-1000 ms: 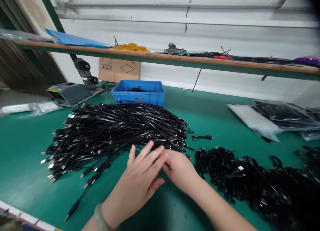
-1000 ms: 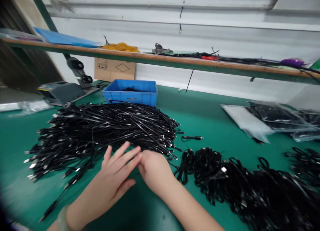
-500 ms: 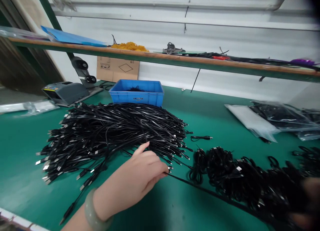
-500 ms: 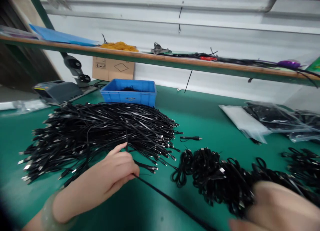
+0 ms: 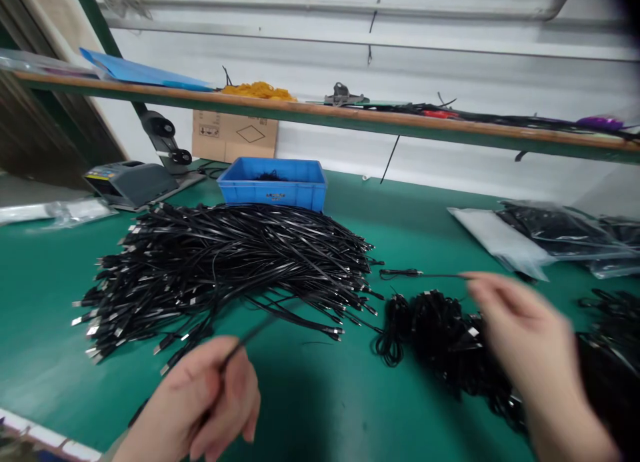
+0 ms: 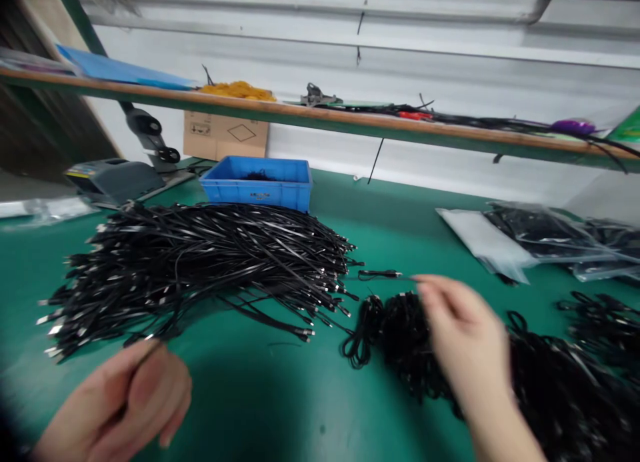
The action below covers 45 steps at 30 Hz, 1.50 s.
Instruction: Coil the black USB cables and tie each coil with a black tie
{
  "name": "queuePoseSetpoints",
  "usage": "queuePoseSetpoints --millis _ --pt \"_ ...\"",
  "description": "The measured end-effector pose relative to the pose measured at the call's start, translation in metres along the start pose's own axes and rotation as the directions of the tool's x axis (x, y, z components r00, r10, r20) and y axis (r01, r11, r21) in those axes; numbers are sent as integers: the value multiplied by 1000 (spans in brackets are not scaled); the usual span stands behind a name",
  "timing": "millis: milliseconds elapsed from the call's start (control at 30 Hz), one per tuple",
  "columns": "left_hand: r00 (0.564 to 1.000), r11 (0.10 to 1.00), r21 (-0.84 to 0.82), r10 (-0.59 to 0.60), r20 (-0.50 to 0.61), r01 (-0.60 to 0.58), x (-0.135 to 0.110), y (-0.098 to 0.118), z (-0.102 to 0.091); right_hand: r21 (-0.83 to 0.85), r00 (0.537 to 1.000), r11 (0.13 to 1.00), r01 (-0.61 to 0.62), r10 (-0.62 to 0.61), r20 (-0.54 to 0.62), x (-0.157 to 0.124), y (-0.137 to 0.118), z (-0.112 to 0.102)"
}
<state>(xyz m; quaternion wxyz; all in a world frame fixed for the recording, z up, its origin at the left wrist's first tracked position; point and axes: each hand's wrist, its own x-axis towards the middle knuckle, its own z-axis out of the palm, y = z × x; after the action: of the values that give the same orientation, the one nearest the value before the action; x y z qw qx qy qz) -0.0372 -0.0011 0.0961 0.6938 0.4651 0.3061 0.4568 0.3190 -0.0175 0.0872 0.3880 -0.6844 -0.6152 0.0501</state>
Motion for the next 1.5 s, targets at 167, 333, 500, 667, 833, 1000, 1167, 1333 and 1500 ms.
queuePoseSetpoints --millis 167,333,500,667,833,1000,1167,1333,1500 --pt "982 914 406 79 -172 -2 18 -21 14 92 702 992 86 -126 701 -20 -78 65" --pt "939 702 677 -340 47 221 17 -36 21 392 674 880 -270 -118 729 -25 -100 75" --pt "776 806 396 -563 284 439 10 -42 16 432 495 690 -580 -123 860 -17 -82 89" --pt "899 882 226 -434 53 412 18 -51 8 440 372 360 -823 -245 895 -22 -71 98" --pt "900 902 -9 -431 -65 431 21 -60 5 404 357 161 -901 -257 898 -23 -73 105" --pt "904 914 26 -396 -161 405 20 -62 -1 394 366 208 -895 -161 917 -27 -75 111" --pt "904 913 46 -392 -173 405 23 -61 -4 444 401 183 -877 -231 887 -26 -73 112" --pt "884 852 -281 -467 -23 442 16 -76 12 631 617 10 -776 -197 762 -19 -81 119" --pt "836 747 -384 -522 167 543 7 -92 29 695 697 -54 -717 -43 716 -19 -88 143"
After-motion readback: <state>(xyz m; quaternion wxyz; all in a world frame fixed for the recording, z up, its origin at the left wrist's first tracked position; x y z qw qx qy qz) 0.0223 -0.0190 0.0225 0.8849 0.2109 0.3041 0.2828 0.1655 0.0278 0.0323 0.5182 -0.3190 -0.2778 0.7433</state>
